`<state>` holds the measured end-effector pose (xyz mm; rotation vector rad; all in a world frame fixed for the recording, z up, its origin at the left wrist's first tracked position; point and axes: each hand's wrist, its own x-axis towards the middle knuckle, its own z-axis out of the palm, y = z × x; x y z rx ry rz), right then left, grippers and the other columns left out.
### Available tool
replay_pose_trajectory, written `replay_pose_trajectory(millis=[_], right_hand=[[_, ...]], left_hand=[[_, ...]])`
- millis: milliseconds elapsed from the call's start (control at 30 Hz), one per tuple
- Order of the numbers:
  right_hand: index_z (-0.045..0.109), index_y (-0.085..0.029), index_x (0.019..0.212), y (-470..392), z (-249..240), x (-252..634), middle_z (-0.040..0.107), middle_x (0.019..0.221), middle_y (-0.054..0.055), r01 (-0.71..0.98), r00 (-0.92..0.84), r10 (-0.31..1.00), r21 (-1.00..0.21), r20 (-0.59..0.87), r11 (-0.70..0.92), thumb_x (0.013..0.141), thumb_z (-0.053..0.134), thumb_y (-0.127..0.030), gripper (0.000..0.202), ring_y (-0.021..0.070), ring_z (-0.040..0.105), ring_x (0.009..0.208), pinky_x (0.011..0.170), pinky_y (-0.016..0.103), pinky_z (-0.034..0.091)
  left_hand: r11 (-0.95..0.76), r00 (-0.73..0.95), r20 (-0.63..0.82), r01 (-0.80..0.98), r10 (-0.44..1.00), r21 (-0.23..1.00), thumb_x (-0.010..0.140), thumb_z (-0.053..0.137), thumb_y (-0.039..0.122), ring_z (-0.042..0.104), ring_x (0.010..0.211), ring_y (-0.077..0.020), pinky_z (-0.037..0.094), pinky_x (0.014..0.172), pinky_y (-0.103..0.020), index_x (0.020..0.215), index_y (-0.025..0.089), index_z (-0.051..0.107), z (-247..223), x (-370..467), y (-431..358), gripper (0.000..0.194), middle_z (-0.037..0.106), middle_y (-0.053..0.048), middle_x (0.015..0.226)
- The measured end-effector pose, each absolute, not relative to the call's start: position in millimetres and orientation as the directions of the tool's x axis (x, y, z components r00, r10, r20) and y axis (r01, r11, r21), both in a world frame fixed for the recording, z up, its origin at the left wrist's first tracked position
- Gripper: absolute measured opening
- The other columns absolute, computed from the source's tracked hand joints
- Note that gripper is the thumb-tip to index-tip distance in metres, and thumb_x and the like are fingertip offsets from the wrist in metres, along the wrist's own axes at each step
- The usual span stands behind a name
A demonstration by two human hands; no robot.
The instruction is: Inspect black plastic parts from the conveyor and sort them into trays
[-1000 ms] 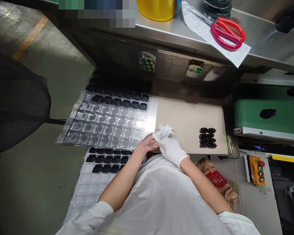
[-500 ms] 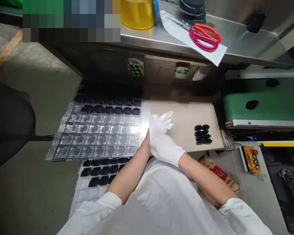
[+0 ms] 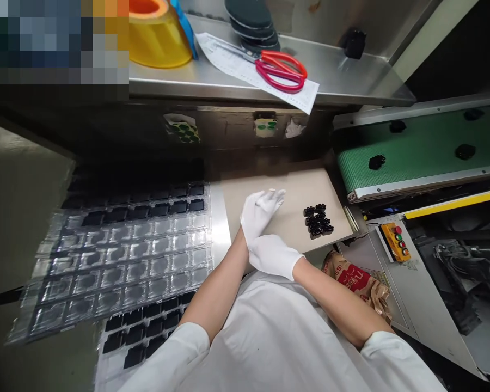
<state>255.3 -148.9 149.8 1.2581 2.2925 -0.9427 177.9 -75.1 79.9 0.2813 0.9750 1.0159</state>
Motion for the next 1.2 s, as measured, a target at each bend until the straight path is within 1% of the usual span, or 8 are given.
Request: replay_pose_trajectory(millis=[200, 300, 433, 633, 900, 1033, 1133, 1200], right_hand=[[0.07, -0.012, 0.091, -146, 163, 265, 0.074, 0.097, 0.009, 0.789, -0.614, 0.552, -0.456, -0.564, 0.411, 0.102, 0.054, -0.019, 0.02, 0.0196, 0.061, 0.083, 0.072, 0.032, 0.034], [0.064, -0.014, 0.082, -138, 167, 284, 0.071, 0.088, 0.005, 0.732, -0.671, 0.568, -0.55, -0.476, 0.403, 0.099, 0.056, -0.02, 0.02, 0.0169, 0.054, 0.078, 0.069, 0.031, 0.031], [0.053, -0.017, 0.073, -119, 155, 348, 0.061, 0.076, 0.0, 0.784, -0.525, 0.753, -0.57, -0.397, 0.246, 0.097, 0.054, -0.021, 0.025, 0.0143, 0.042, 0.07, 0.064, 0.032, 0.023], [0.059, -0.019, 0.089, -88, 131, 455, 0.064, 0.08, -0.002, 0.695, -0.014, 0.964, -0.696, -0.264, -0.181, 0.093, 0.066, -0.039, 0.022, 0.0134, 0.052, 0.072, 0.068, 0.026, 0.032], [0.064, -0.016, 0.098, -69, 142, 518, 0.074, 0.096, 0.009, 0.878, -0.175, 0.907, -0.478, -0.384, -0.032, 0.111, 0.039, -0.026, 0.03, 0.021, 0.067, 0.088, 0.071, 0.034, 0.029], [0.067, -0.014, 0.095, -65, 159, 529, 0.075, 0.095, 0.01, 0.832, -0.497, 0.809, -0.439, -0.315, 0.34, 0.103, 0.05, -0.026, 0.022, 0.0245, 0.067, 0.083, 0.064, 0.037, 0.023], [0.065, -0.016, 0.086, -57, 168, 545, 0.074, 0.085, 0.006, 0.774, -0.521, 0.826, -0.526, -0.216, 0.351, 0.105, 0.051, -0.032, 0.028, 0.0198, 0.063, 0.074, 0.064, 0.037, 0.022], [0.06, -0.017, 0.076, -52, 167, 558, 0.07, 0.076, 0.003, 0.722, -0.414, 0.897, -0.655, -0.151, 0.223, 0.107, 0.051, -0.032, 0.035, 0.0155, 0.059, 0.069, 0.066, 0.034, 0.027]], left_hand=[[0.65, 0.584, -0.285, -0.681, 0.76, 0.337, 0.093, 0.043, 0.073, 0.056, 0.139, -0.0346, 0.054, 0.103, -0.046, 0.127, 0.027, 0.07, 78, 201, -62, 0.063, 0.051, -0.007, 0.159], [0.535, 0.408, -0.356, -0.529, 0.841, 0.659, 0.085, 0.069, 0.04, 0.049, 0.147, -0.0311, 0.045, 0.117, -0.042, 0.141, 0.028, 0.066, 74, 229, -41, 0.057, 0.052, -0.005, 0.16], [0.2, -0.075, -0.209, -0.112, 0.975, 0.973, 0.08, 0.061, 0.008, 0.058, 0.138, -0.026, 0.036, 0.125, -0.037, 0.124, 0.015, 0.075, 76, 280, 1, 0.046, 0.068, -0.011, 0.14], [-0.052, -0.292, 0.12, 0.231, 0.949, 0.972, 0.099, 0.055, 0.028, 0.057, 0.138, -0.0264, 0.038, 0.124, -0.039, 0.128, 0.014, 0.072, 77, 363, 19, 0.037, 0.065, -0.015, 0.142], [-0.201, -0.104, 0.343, 0.639, 0.934, 0.743, 0.088, 0.064, 0.017, 0.039, 0.152, -0.038, 0.013, 0.13, -0.056, 0.128, 0.018, 0.071, 99, 434, 32, 0.041, 0.056, -0.017, 0.153], [-0.164, -0.051, 0.219, 0.505, 0.975, 0.848, 0.087, 0.075, 0.041, 0.029, 0.157, -0.0403, 0.003, 0.132, -0.058, 0.125, 0.02, 0.072, 120, 452, 41, 0.044, 0.053, -0.016, 0.155], [0.224, 0.071, -0.221, -0.052, 0.973, 0.973, 0.095, 0.059, 0.069, 0.042, 0.15, -0.0401, 0.021, 0.13, -0.061, 0.124, 0.018, 0.072, 133, 463, 45, 0.06, 0.062, -0.018, 0.143], [0.465, 0.284, -0.37, -0.462, 0.884, 0.755, 0.099, 0.04, 0.079, 0.05, 0.145, -0.0398, 0.04, 0.121, -0.06, 0.125, 0.016, 0.071, 141, 467, 45, 0.075, 0.064, -0.02, 0.139]])
